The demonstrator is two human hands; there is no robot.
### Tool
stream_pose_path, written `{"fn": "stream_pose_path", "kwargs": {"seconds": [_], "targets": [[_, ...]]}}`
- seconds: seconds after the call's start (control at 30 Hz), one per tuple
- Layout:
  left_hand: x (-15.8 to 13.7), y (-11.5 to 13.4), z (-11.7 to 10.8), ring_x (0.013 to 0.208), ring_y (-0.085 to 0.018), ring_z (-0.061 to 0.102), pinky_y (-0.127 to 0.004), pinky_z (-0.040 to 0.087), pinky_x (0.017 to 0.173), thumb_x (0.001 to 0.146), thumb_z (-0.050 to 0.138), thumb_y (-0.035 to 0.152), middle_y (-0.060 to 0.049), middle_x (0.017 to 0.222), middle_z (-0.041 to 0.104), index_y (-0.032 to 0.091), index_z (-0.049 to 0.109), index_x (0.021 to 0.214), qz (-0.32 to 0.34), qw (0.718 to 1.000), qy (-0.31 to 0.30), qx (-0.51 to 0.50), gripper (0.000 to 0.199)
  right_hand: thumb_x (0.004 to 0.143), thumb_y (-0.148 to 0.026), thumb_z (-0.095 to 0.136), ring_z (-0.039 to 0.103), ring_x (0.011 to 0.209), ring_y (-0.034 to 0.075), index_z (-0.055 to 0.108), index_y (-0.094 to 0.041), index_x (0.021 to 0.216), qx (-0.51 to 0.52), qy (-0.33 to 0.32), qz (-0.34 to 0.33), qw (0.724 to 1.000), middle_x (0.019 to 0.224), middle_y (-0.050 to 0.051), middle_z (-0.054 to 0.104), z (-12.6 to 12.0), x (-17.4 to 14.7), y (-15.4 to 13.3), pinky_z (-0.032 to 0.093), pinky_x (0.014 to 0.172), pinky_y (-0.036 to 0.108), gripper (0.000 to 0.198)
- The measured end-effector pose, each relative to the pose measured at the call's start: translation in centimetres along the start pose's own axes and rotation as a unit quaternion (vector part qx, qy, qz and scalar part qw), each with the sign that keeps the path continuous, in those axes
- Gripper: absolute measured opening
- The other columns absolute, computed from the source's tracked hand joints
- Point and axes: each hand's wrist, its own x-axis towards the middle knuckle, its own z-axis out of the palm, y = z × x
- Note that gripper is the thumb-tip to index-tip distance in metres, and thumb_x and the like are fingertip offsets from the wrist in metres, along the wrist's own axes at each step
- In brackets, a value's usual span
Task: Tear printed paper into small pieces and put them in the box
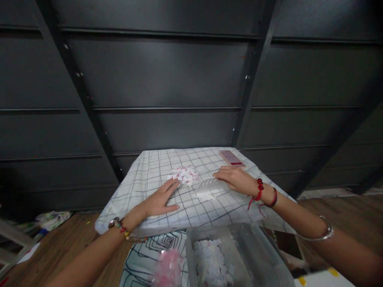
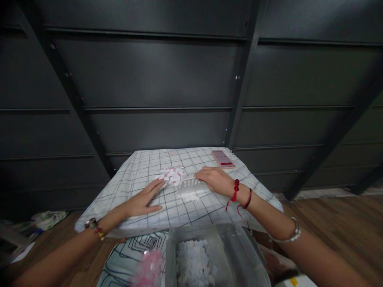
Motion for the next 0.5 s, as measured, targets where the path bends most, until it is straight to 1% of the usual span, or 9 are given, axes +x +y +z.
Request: {"fn": "stream_pose_path", "kwargs": {"seconds": [0.13, 0.2, 0.3, 0.43, 0.5], "targets": [[-0.1, -0.2, 0.2, 0.132, -0.032, 0.014, -0.046, 0.021, 0.105, 0.084, 0.050, 0.049, -0.011, 0.147, 0.013, 0.021, 0.008, 0.142, 0.004, 1.000, 0.006, 0.004, 0.076, 0.076, -0.003, 0.037, 0.053, 0.072, 0.014, 0.058, -0.014, 0.093, 0.011, 0.056, -0.034, 0.998, 0.076, 0.005, 0.061, -0.5, -1.8, -1.0, 0.042, 0.066, 0.025, 0.029], [-0.1, -0.3, 0.3, 0.132, -0.032, 0.013, -0.047, 0.021, 0.105, 0.084, 0.050, 0.047, -0.011, 0.147, 0.012, 0.021, 0.007, 0.142, 0.003, 1.000, 0.005, 0.009, 0.076, 0.076, -0.003, 0.037, 0.052, 0.071, 0.014, 0.058, -0.013, 0.092, 0.009, 0.064, -0.040, 0.997, 0.074, 0.005, 0.060, -1.0, -2.6, -1.9, 0.041, 0.065, 0.025, 0.028], [-0.2, -0.4, 0.4, 0.132, -0.032, 0.012, -0.046, 0.021, 0.105, 0.085, 0.049, 0.046, -0.012, 0.147, 0.012, 0.020, 0.007, 0.142, 0.004, 1.000, 0.003, 0.014, 0.076, 0.076, -0.002, 0.037, 0.050, 0.066, 0.013, 0.058, -0.013, 0.089, 0.006, 0.075, -0.031, 0.997, 0.070, 0.004, 0.059, -1.9, -3.6, -3.7, 0.039, 0.062, 0.024, 0.027], [-0.2, -0.4, 0.4, 0.132, -0.031, 0.012, -0.046, 0.021, 0.106, 0.086, 0.048, 0.047, -0.012, 0.147, 0.010, 0.020, 0.006, 0.141, 0.005, 1.000, -0.001, 0.024, 0.075, 0.073, -0.001, 0.040, 0.046, 0.060, 0.012, 0.056, -0.017, 0.077, 0.014, 0.033, 0.012, 0.999, 0.064, 0.001, 0.055, -3.2, -4.2, -6.0, 0.032, 0.054, 0.024, 0.023], [-0.2, -0.3, 0.4, 0.132, -0.031, 0.012, -0.046, 0.021, 0.105, 0.086, 0.047, 0.048, -0.012, 0.147, 0.010, 0.020, 0.005, 0.142, 0.002, 1.000, -0.003, 0.025, 0.075, 0.072, -0.001, 0.041, 0.044, 0.058, 0.011, 0.055, -0.017, 0.074, 0.021, 0.025, 0.023, 0.999, 0.062, 0.000, 0.054, -3.7, -4.2, -6.7, 0.030, 0.053, 0.024, 0.021]]}}
